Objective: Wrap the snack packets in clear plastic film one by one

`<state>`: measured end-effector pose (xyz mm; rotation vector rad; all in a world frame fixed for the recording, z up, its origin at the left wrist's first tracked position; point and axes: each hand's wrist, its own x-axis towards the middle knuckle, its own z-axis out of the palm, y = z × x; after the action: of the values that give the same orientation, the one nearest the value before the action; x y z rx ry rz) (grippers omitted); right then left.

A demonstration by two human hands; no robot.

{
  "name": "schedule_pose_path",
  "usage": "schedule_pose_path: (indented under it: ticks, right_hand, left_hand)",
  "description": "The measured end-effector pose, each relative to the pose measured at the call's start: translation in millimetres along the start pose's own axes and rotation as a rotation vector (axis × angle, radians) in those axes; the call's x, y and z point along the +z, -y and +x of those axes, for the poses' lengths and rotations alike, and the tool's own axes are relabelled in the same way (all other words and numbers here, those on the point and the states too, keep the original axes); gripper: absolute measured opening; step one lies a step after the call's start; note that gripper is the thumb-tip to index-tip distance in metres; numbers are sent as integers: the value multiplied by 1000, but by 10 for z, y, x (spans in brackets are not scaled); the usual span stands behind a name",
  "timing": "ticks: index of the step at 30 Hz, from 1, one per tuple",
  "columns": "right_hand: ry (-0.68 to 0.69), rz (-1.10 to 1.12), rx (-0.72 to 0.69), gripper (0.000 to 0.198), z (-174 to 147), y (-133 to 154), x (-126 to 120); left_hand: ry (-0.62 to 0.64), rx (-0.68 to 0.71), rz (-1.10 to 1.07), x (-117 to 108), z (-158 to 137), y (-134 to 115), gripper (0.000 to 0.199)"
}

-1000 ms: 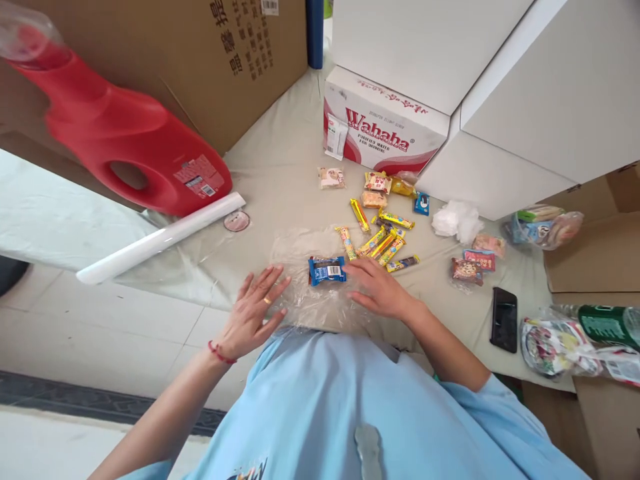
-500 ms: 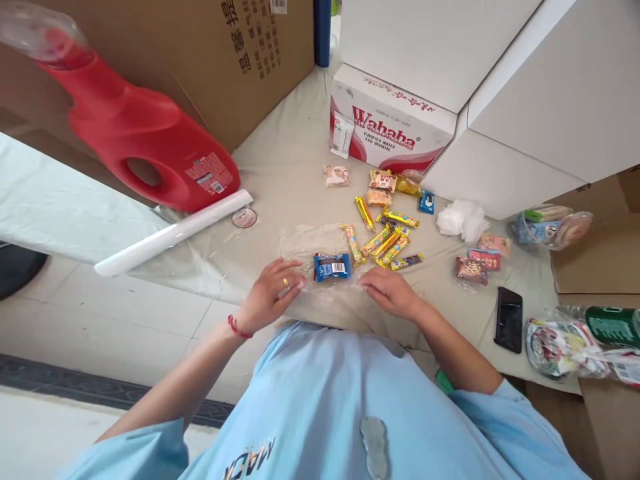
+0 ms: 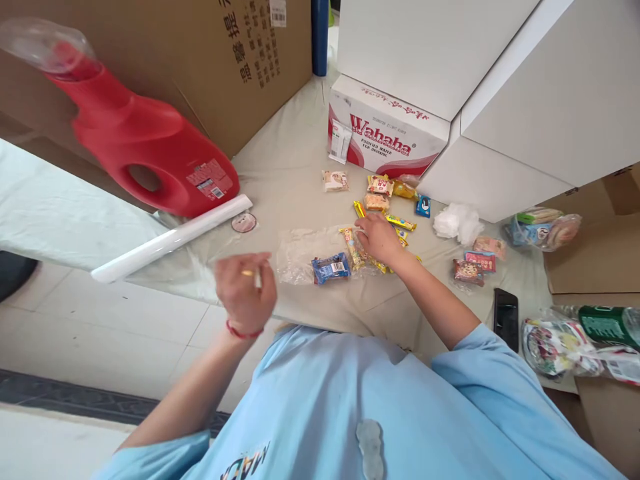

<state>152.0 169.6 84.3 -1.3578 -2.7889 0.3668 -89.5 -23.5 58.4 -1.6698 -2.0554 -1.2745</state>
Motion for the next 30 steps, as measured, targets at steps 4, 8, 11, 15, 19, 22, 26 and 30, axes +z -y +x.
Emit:
schedule_pose_path:
  ticks: [4,8,11,15,19,22,26,30]
  right_hand:
    - [125,-50,-148,41,375,91,36]
    - [302,-89,-149,46,670,240,165]
    - [357,-68,-123,33,741,292,171]
    - [277,-32,-253,22,576,288,36]
    - [79,-109,-477,21,167,291,-61]
    - [113,-191,-544,23,-161,303,12]
    - [142,-179,-556,30,-464,297,261]
    - [64,-76,-501,42,-582,297,527]
  left_hand:
    - [336,305,-107,123,-300,-392,39]
    - [542,241,19,487,-371,-503,41]
    - [622,244,51,620,-346,-457,41]
    - [625,248,57,625,-330,-422,39]
    - [593,211,41,633,-359,-425,38]
    - [573,167,-7,674,-391,-402,37]
    - [568,111,-159,717,-416,-298,39]
    - [549,1,-423,689,-429,-111,45]
